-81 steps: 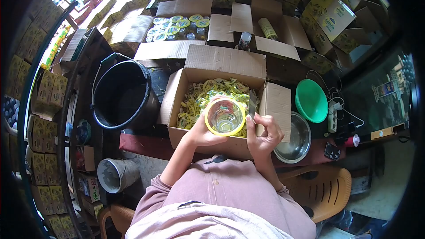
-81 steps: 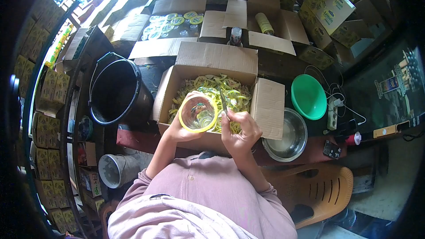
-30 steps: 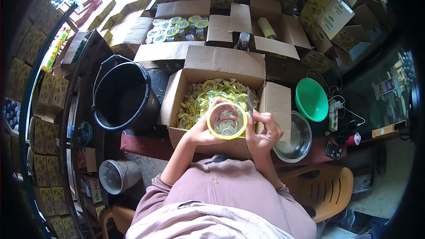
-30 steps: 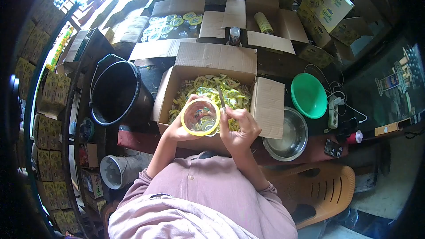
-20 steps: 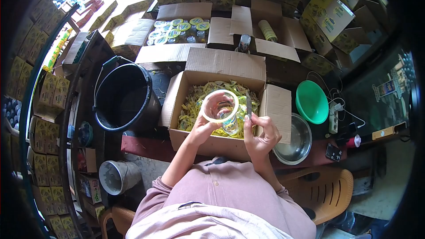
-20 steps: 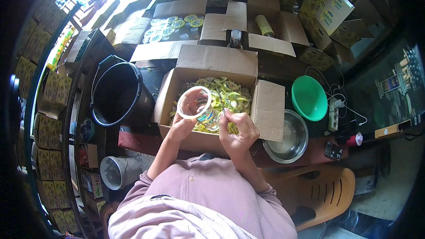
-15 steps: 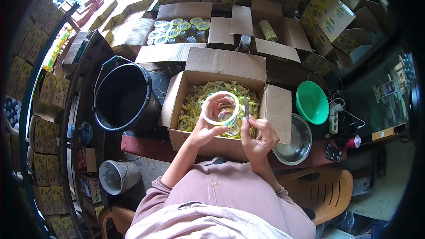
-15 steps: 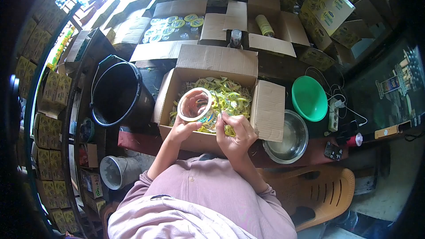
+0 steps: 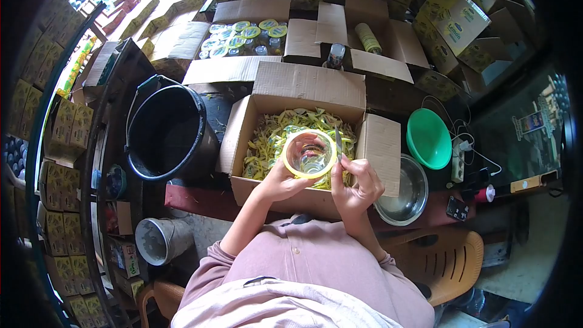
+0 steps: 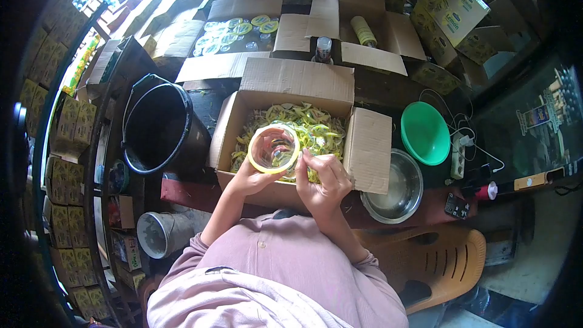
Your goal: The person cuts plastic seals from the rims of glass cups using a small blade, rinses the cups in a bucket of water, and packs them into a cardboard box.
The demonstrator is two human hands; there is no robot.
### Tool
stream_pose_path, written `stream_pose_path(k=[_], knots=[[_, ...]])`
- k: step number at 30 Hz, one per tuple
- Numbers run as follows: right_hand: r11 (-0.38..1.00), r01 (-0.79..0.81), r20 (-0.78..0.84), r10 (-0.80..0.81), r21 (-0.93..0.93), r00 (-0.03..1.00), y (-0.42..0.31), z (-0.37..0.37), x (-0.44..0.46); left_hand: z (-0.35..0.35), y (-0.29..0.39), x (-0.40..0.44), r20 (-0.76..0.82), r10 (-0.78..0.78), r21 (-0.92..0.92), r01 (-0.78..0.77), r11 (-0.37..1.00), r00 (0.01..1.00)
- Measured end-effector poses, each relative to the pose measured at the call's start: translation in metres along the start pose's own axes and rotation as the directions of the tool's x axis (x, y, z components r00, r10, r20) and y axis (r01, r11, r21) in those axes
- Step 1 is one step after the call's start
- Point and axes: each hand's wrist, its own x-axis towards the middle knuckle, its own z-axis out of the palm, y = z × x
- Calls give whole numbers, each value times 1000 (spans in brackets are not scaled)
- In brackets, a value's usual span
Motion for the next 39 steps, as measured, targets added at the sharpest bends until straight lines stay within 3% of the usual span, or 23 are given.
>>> stream_pose_path(k=[13, 22, 23, 26, 32, 39], knots=[[1000, 29, 14, -29, -5, 999, -1, -1, 4, -12, -4, -2, 93, -44, -10, 45, 999, 995], [1000, -8, 23, 8, 13, 1000, -2, 2, -4, -12, 3, -1, 14, -41, 22, 40, 999, 999], [1000, -14, 30, 13, 15, 999, -1, 2, -5, -14, -1, -1, 47, 27, 20, -28, 999, 999], [999, -7, 22, 7, 37, 1000, -2, 2, -4, -15, 1, -3, 60, -31, 50, 28, 998, 998], [1000, -15, 18, 15, 28, 1000, 3, -1, -1, -11, 4, -3, 137, -5, 127, -13, 992, 991], [994, -76, 18, 75, 75, 997, 1, -3, -5, -11, 3, -1, 61, -8, 5, 8, 1000, 998]])
